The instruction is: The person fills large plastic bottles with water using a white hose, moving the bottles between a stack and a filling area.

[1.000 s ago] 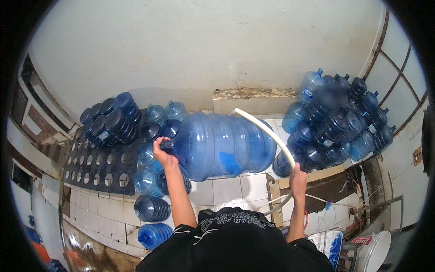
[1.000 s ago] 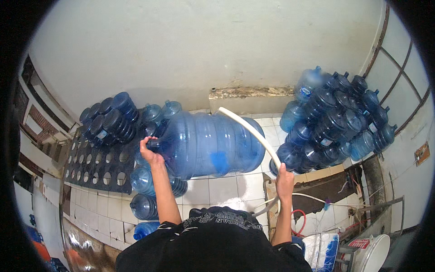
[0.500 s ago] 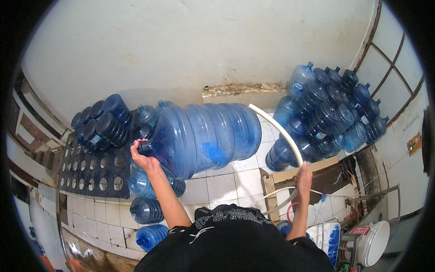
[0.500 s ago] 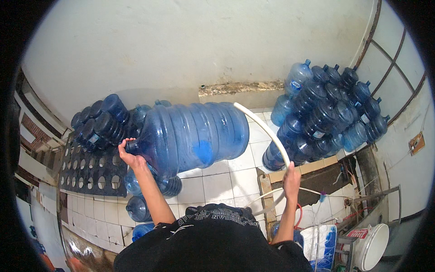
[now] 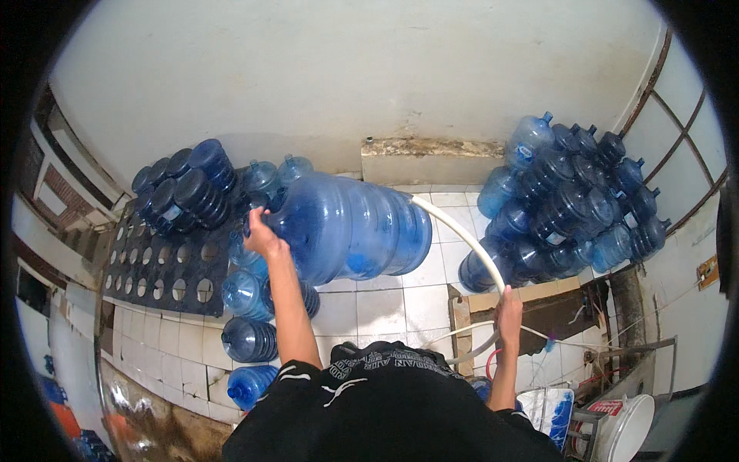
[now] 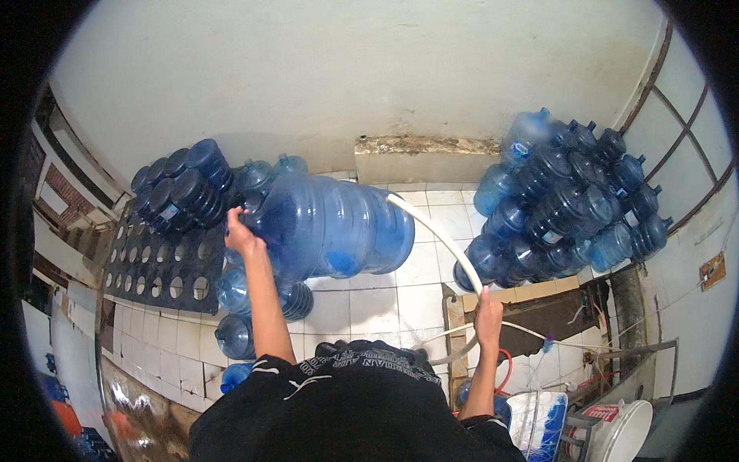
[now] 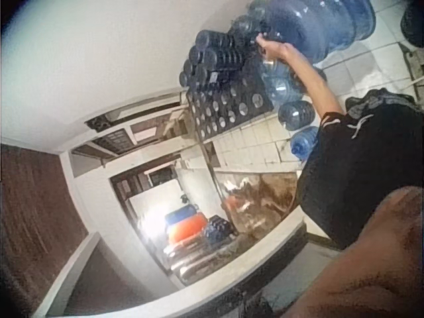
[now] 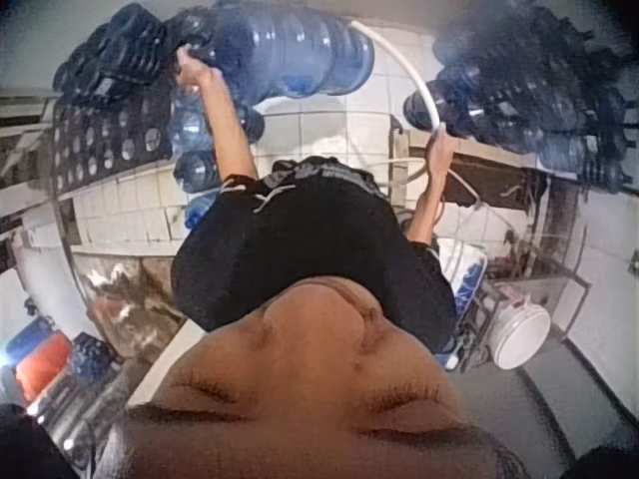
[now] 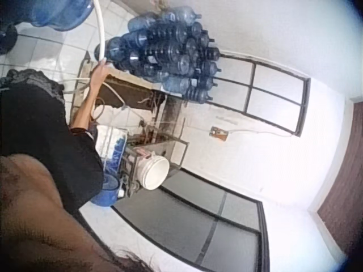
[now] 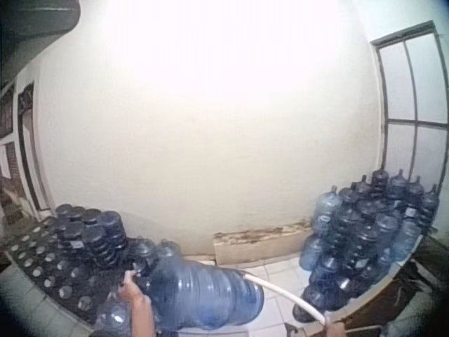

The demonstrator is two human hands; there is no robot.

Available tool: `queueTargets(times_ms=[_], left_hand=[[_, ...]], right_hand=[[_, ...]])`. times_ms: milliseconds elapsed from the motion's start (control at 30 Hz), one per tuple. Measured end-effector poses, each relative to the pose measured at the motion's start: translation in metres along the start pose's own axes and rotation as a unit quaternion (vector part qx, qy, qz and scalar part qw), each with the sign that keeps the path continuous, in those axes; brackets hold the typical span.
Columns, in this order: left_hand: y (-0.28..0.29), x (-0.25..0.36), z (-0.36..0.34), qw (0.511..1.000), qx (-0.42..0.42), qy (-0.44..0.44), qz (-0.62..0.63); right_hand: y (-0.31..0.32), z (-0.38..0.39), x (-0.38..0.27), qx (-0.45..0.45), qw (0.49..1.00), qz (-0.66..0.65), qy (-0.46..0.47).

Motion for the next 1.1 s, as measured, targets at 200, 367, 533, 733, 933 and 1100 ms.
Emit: queueTargets(times_ms=[200,367,533,733,933,1100], left_hand=[[-0.036,-0.041,0.015,0.953,-0.083,-0.161,-0.242],[-0.06,-0.086,0.081,0.869,-0.325,-0.213,-0.305],[-0.047,-0.127,0.118,0.769,-0.481,-0.193,-0.373],[-0.011,-0.148,0.132,0.72,-0.509,-0.183,-0.435],[0.017,-0.174,0.122,0.729,-0.516,-0.11,-0.435],[0.03,-0.185,0.125,0.724,-0.522,-0.079,-0.444]], right_hand=[[-0.006,0.038,-0.002,-0.049,0.999,-0.001,0.0],[-0.024,0.059,-0.02,-0.093,0.996,0.008,0.012],[-0.047,0.074,-0.036,-0.102,0.992,0.045,0.058],[-0.079,0.068,-0.037,-0.072,0.993,0.076,0.051],[-0.075,0.08,-0.034,-0.085,0.987,0.119,0.073],[-0.089,0.09,-0.038,-0.08,0.988,0.108,0.075]])
Point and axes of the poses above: each hand's wrist, its own z-axis away from the middle knuckle, its own y-axis out of the back of the hand, x = y × z, the point moved 8 cm from there along -z, towards the middle knuckle, and after that the axes turned 3 degrees about -x, right-handed, at the moved point
